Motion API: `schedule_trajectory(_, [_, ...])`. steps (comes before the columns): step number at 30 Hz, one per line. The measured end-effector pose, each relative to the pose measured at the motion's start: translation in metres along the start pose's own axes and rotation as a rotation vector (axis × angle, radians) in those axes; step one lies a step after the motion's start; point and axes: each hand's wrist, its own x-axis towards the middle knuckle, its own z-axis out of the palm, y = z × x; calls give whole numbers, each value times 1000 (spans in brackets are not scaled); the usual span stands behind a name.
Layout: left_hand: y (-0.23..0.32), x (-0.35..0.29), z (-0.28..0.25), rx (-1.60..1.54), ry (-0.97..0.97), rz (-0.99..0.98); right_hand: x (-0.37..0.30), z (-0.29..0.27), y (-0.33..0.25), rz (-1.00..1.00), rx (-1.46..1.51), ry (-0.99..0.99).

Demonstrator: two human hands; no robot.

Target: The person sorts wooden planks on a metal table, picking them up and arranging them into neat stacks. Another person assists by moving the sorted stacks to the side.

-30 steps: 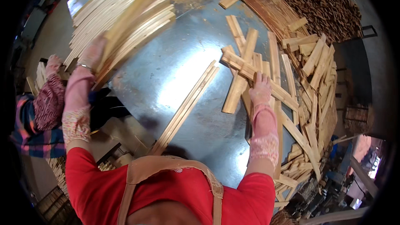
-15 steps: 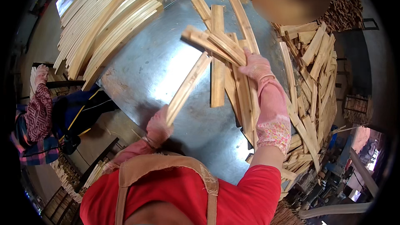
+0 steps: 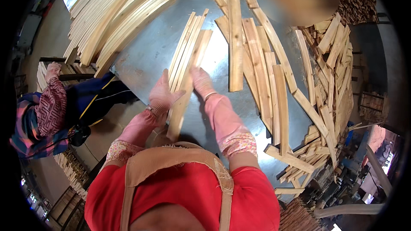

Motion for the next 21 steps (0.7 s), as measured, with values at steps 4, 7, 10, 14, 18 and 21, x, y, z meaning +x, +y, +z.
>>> schedule_trajectory(4, [2, 2, -6, 11, -59, 38, 63, -23, 17, -64, -308, 172])
schedule_trajectory(7, [11, 0, -9, 64, -34, 16, 32, 9, -38, -100, -518, 214])
schedule_trajectory(10, [23, -4, -17, 84, -60, -27, 23, -46, -42, -233, -983, 306])
schedule_trajectory(14, [8, 6, -6, 68, 66, 77, 19, -94, 44, -336, -1034, 725])
schedule_trajectory(18, [16, 13, -41, 130, 5, 36, 15, -148, 62, -107, -769, 506])
schedule_trajectory(21, [13, 21, -48, 130, -4, 9, -5, -152, 48, -29, -227, 266])
